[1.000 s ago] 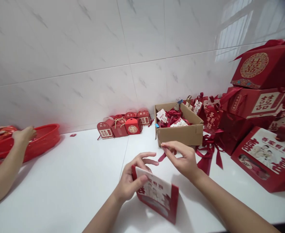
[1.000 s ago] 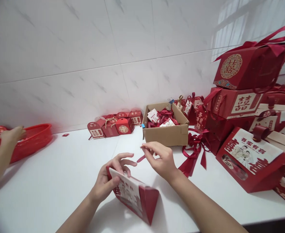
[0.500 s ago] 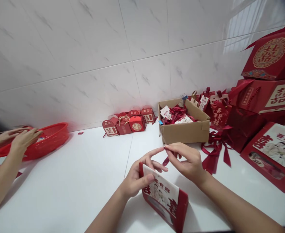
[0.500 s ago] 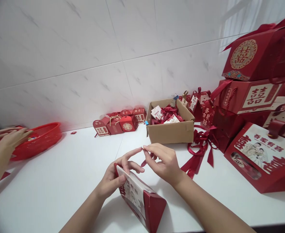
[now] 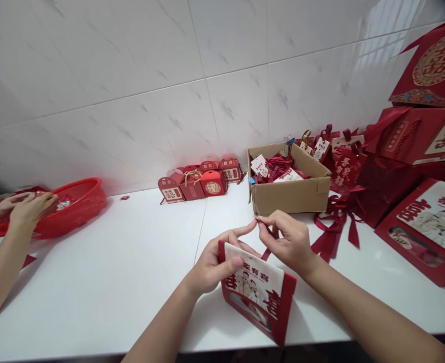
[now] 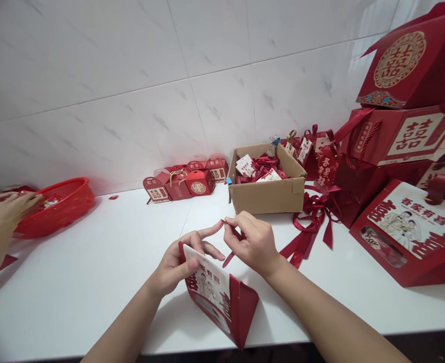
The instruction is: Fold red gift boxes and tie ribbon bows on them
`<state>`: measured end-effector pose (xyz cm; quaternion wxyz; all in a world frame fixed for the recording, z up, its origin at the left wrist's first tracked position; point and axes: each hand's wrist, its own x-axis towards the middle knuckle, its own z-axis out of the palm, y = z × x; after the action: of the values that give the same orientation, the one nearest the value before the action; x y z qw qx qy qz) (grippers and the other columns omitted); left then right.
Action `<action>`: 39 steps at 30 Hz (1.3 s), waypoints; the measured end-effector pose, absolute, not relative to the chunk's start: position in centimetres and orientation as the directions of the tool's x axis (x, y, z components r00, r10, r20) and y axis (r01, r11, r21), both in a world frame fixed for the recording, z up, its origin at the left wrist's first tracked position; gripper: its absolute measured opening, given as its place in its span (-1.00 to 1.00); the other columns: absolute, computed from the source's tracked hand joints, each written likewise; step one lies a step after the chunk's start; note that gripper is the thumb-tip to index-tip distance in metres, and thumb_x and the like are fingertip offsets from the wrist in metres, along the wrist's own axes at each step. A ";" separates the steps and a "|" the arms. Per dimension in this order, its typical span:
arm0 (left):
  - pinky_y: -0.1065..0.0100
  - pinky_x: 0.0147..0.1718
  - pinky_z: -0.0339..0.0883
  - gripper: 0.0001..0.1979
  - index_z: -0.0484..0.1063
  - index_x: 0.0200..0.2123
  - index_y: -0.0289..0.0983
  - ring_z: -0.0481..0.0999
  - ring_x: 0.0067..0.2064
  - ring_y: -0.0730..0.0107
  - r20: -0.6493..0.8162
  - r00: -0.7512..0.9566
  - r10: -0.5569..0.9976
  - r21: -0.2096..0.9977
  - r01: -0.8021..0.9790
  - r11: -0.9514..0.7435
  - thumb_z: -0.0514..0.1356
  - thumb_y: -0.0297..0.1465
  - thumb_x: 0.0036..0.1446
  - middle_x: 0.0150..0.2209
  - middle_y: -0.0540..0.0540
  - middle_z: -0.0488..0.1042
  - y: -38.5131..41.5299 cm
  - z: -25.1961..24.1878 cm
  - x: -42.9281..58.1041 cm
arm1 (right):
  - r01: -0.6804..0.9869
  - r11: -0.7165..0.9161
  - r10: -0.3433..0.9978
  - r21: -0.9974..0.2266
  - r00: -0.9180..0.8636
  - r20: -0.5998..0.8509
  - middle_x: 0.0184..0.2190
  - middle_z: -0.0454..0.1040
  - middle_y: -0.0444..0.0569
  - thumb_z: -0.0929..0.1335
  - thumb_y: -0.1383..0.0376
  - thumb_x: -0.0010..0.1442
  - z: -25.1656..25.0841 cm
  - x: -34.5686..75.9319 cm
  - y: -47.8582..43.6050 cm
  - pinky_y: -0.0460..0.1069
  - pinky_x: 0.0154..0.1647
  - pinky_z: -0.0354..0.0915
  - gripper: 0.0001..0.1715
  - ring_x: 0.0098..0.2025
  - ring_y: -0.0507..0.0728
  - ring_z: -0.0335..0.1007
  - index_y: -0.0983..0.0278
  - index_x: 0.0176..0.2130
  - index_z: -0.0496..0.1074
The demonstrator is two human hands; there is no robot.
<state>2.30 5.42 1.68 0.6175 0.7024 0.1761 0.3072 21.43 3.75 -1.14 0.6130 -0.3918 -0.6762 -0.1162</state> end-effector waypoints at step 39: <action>0.35 -0.38 0.37 -0.77 0.26 -0.38 -0.31 0.52 -0.30 0.31 0.302 0.727 0.616 0.950 -0.174 -0.260 0.20 -0.27 0.12 0.10 -0.37 0.36 6.4 1.2 1.4 | 0.438 0.723 0.526 -0.533 0.150 0.837 -0.30 0.58 -0.02 0.38 0.43 0.10 -1.2 20.9 2.5 0.02 -0.22 0.41 -0.88 -0.23 0.11 0.52 0.24 -0.30 0.43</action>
<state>1.41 6.45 1.21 0.5886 0.7192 0.1536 0.3357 20.93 2.47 -1.20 0.6617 -0.3704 -0.6510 0.0332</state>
